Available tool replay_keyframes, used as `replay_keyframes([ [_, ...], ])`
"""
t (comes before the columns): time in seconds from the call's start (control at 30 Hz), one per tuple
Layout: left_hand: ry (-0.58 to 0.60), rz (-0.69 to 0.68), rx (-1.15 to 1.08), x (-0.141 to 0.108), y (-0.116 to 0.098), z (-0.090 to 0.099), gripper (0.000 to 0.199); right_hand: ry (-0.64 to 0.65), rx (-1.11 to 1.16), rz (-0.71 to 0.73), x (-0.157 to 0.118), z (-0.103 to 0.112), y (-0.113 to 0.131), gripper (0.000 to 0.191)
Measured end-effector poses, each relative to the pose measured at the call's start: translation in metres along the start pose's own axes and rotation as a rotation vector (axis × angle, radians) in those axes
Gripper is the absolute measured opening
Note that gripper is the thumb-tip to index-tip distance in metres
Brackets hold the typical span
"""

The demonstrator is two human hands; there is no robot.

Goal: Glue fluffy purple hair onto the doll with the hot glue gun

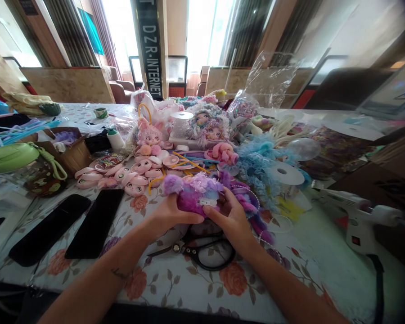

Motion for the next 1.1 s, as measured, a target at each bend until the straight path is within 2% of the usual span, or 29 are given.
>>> replay_keyframes([
  [0.1, -0.042, -0.023, 0.014, 0.0, -0.002, 0.002, 0.056, 0.002, 0.004, 0.009, -0.001, 0.0, 0.001, 0.059],
  [0.23, 0.027, 0.014, -0.113, 0.001, 0.0, -0.005, 0.043, 0.031, 0.048, 0.015, -0.001, -0.003, 0.003, 0.057],
  [0.33, 0.028, 0.057, -0.232, 0.002, 0.002, -0.005, 0.035, 0.057, 0.085, 0.003, -0.001, -0.005, 0.003, 0.054],
  [0.43, 0.037, 0.022, -0.226, 0.002, 0.001, -0.004, 0.034, 0.077, 0.088, -0.004, -0.002, -0.009, 0.003, 0.057],
  [0.57, 0.011, -0.032, -0.123, 0.002, 0.001, 0.0, 0.048, 0.127, 0.034, 0.015, -0.004, -0.014, 0.008, 0.061],
  [0.73, -0.003, 0.002, -0.125, 0.004, 0.004, 0.002, 0.054, 0.131, -0.007, 0.083, -0.005, -0.011, 0.014, 0.056],
  [0.93, -0.06, -0.012, 0.032, 0.002, 0.001, 0.001, 0.054, 0.11, -0.046, 0.016, -0.002, -0.011, 0.003, 0.08],
  [1.1, 0.029, 0.004, -0.021, 0.0, 0.001, -0.006, 0.063, 0.075, -0.111, 0.003, 0.001, -0.009, 0.006, 0.078],
])
Point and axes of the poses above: each hand's wrist, its own x-axis towards the middle knuckle, its own z-axis out of the back of the hand, y = z × x, the point moved 8 cm from there along x, towards the middle knuckle, and after that the axes turned 1 degree about z, right-handed, at the moved point
